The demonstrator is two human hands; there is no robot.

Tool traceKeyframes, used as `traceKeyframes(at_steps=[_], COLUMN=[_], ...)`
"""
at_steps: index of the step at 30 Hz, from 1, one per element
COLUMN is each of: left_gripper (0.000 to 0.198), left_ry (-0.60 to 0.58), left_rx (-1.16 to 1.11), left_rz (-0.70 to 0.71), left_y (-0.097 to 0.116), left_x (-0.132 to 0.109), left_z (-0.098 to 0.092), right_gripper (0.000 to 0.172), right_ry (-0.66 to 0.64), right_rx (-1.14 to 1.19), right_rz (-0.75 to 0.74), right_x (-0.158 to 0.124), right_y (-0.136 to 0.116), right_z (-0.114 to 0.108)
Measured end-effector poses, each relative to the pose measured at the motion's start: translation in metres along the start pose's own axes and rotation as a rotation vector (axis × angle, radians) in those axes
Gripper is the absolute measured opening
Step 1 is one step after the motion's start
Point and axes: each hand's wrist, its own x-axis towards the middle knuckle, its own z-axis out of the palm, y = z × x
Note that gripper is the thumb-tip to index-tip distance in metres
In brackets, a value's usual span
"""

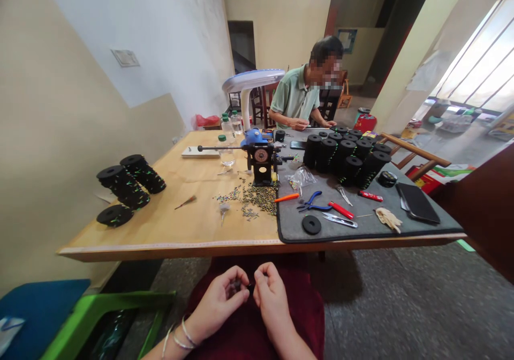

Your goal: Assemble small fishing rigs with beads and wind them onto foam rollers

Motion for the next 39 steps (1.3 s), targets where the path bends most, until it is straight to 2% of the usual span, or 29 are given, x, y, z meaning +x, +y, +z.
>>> traceKeyframes(at_steps=[5, 11, 18, 21, 24, 28, 33, 39], left_gripper=[0.002, 0.006, 0.012, 0.011, 0.015, 0.015, 0.014, 0.015], left_ry=[0.0, 0.063, 0.097, 0.118, 0.108, 0.107, 0.212, 0.345], left_rx=[0.036, 0.156, 0.164, 0.086, -0.114, -0.247, -0.257, -0.316], left_rz=[-0.022, 0.062, 0.033, 0.016, -0.029, -0.073, -0.08, -0.091], left_y=[-0.006, -0.006, -0.002, -0.001, -0.002, -0.005, -0.01, -0.019], left_x=[0.002, 0.004, 0.006, 0.006, 0.007, 0.008, 0.011, 0.018], left_z=[0.001, 0.0, -0.002, -0.007, -0.011, -0.01, -0.008, -0.022], right_gripper=[0.037, 0.035, 0.033, 0.029, 0.024, 0.014, 0.009, 0.012], right_ry=[-0.017, -0.051, -0.135, -0.176, -0.208, -0.175, -0.151, -0.092], right_rx=[-0.008, -0.047, -0.031, -0.07, -0.181, -0.281, -0.221, -0.074], right_rz=[-0.01, -0.046, -0.03, 0.007, 0.023, -0.007, -0.009, 0.039], right_x=[0.0, -0.001, 0.0, 0.0, -0.002, -0.004, -0.004, -0.004], right_y=[0.002, 0.003, 0.004, 0.002, 0.0, -0.001, 0.003, 0.001], right_z=[0.0, 0.001, 0.001, -0.001, -0.001, 0.0, 0.001, -0.001])
